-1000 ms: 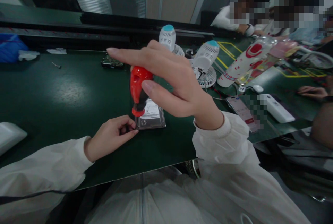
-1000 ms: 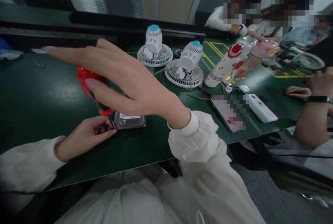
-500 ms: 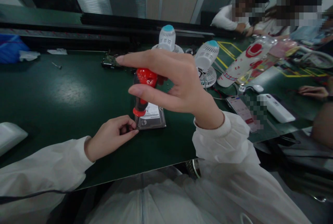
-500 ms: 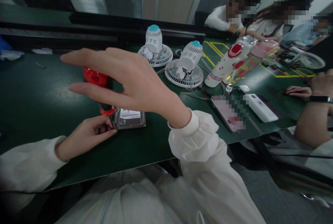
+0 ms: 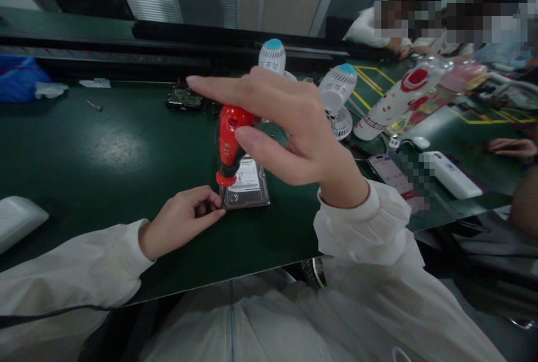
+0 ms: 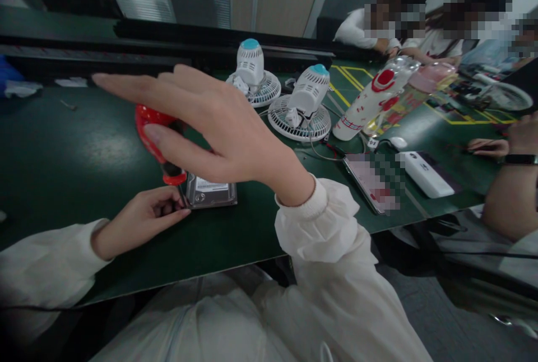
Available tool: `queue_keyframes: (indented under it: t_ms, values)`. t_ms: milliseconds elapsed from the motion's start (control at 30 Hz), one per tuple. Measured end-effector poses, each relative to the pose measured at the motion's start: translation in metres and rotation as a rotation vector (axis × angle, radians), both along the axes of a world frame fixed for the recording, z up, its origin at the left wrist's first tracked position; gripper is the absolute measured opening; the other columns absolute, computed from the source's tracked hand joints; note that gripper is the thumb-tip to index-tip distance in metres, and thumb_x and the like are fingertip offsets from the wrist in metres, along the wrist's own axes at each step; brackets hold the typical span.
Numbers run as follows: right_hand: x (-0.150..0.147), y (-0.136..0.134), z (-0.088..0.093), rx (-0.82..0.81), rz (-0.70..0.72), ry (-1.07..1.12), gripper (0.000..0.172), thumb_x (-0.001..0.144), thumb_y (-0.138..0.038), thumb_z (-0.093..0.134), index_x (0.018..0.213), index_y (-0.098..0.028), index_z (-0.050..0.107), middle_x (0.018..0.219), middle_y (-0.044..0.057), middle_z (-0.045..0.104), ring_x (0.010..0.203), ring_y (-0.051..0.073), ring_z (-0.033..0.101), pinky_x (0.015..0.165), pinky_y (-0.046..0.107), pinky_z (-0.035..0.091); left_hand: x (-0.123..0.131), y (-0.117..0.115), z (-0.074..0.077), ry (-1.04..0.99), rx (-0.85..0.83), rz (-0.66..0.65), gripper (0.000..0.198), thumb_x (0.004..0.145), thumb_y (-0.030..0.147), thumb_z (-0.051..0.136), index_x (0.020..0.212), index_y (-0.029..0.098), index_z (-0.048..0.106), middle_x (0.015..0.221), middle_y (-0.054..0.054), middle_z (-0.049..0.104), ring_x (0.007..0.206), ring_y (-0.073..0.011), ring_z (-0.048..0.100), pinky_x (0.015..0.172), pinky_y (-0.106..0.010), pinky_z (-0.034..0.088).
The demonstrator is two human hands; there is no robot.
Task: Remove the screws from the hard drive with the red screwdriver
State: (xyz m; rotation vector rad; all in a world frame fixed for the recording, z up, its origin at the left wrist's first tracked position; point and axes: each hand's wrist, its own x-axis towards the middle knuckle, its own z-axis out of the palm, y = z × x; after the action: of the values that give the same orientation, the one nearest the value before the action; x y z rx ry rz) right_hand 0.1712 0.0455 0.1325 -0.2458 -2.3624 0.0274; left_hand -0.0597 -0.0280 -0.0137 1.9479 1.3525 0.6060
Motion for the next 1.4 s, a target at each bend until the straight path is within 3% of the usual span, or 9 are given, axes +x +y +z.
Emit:
queue_keyframes:
  t_ms: [100, 267, 467, 667, 867, 1067, 1200, 1300, 1400]
  values:
    - [0.0002, -0.0001, -0.0003, 0.004, -0.06, -0.016, 0.051, 0.104, -0.034, 0.03, 0.139, -0.007, 0.054, 0.127, 0.0, 0.069, 0.101, 0.006, 0.064, 0.098, 0.022, 0.051, -0.0001, 0.0001, 0.0003, 0.005, 0.001, 0.0, 0.024, 0.09, 0.043, 0.067, 0.086, 0.021, 0.062, 0.075, 0.003, 0.063, 0.061, -0.0111, 0.053, 0.054, -0.024, 0.04]
    - [0.001, -0.0023, 0.0022, -0.033, -0.064, 0.023, 0.046, 0.102, -0.041, 0.042, 0.128, -0.011, 0.065, 0.113, -0.001, 0.075, 0.084, 0.004, 0.068, 0.081, 0.014, 0.053, -0.0002, 0.0003, 0.0004, 0.0, -0.005, 0.003, 0.023, 0.09, 0.043, 0.067, 0.088, 0.021, 0.063, 0.074, 0.004, 0.061, 0.06, -0.0108, 0.052, 0.054, -0.024, 0.04]
    - [-0.0005, -0.002, 0.0018, -0.052, -0.127, -0.075, 0.057, 0.101, -0.037, 0.021, 0.145, -0.013, 0.049, 0.144, -0.001, 0.059, 0.11, 0.009, 0.063, 0.101, 0.026, 0.048, 0.0001, 0.0006, 0.0008, 0.009, -0.006, -0.002, 0.022, 0.09, 0.043, 0.066, 0.087, 0.021, 0.063, 0.074, 0.003, 0.061, 0.061, -0.0115, 0.051, 0.054, -0.025, 0.039]
    - [-0.0024, 0.0006, 0.001, -0.063, -0.142, 0.045, 0.046, 0.1, -0.046, 0.05, 0.122, -0.011, 0.068, 0.115, 0.002, 0.075, 0.086, 0.006, 0.069, 0.084, 0.018, 0.055, -0.0003, 0.0004, 0.0004, 0.007, 0.012, -0.001, 0.022, 0.09, 0.043, 0.067, 0.089, 0.021, 0.064, 0.073, 0.003, 0.061, 0.06, -0.0115, 0.052, 0.054, -0.025, 0.039]
    - [-0.0006, 0.0016, 0.0004, -0.078, -0.127, -0.045, 0.05, 0.102, -0.04, 0.027, 0.141, -0.022, 0.053, 0.143, -0.005, 0.06, 0.109, 0.009, 0.063, 0.1, 0.026, 0.05, -0.0004, 0.0002, 0.0019, 0.015, -0.009, 0.002, 0.024, 0.09, 0.044, 0.067, 0.089, 0.021, 0.064, 0.074, 0.003, 0.061, 0.061, -0.012, 0.052, 0.054, -0.024, 0.04]
    - [-0.0025, 0.0027, 0.0004, -0.052, -0.089, 0.021, 0.05, 0.099, -0.051, 0.046, 0.126, -0.014, 0.067, 0.119, 0.0, 0.074, 0.097, 0.009, 0.069, 0.089, 0.018, 0.055, -0.0002, 0.0004, 0.0007, -0.005, -0.011, 0.008, 0.024, 0.09, 0.045, 0.067, 0.089, 0.02, 0.063, 0.073, 0.002, 0.061, 0.06, -0.0119, 0.053, 0.053, -0.024, 0.04]
    - [-0.0038, 0.0046, 0.0007, -0.026, -0.058, -0.007, 0.061, 0.097, -0.041, 0.022, 0.137, -0.012, 0.058, 0.111, -0.004, 0.071, 0.099, 0.011, 0.065, 0.095, 0.023, 0.05, 0.0005, 0.0004, 0.0015, -0.001, -0.016, 0.011, 0.025, 0.09, 0.044, 0.067, 0.088, 0.02, 0.063, 0.072, 0.002, 0.06, 0.059, -0.0117, 0.052, 0.052, -0.024, 0.039]
    - [-0.0054, 0.0035, -0.0001, -0.049, -0.023, 0.015, 0.059, 0.095, -0.035, 0.021, 0.137, -0.014, 0.056, 0.119, -0.005, 0.07, 0.102, 0.011, 0.063, 0.097, 0.026, 0.049, 0.0011, 0.0005, 0.0018, 0.0, -0.013, 0.01, 0.024, 0.09, 0.044, 0.066, 0.087, 0.02, 0.062, 0.072, 0.002, 0.06, 0.059, -0.0114, 0.051, 0.053, -0.024, 0.04]
    - [-0.006, 0.0018, -0.0004, -0.056, 0.021, 0.034, 0.049, 0.098, -0.039, 0.041, 0.13, -0.008, 0.061, 0.129, 0.003, 0.069, 0.111, 0.013, 0.066, 0.101, 0.021, 0.051, 0.001, 0.0, 0.0016, -0.009, -0.011, 0.015, 0.025, 0.089, 0.044, 0.067, 0.087, 0.02, 0.062, 0.071, 0.003, 0.06, 0.058, -0.0112, 0.051, 0.053, -0.024, 0.039]
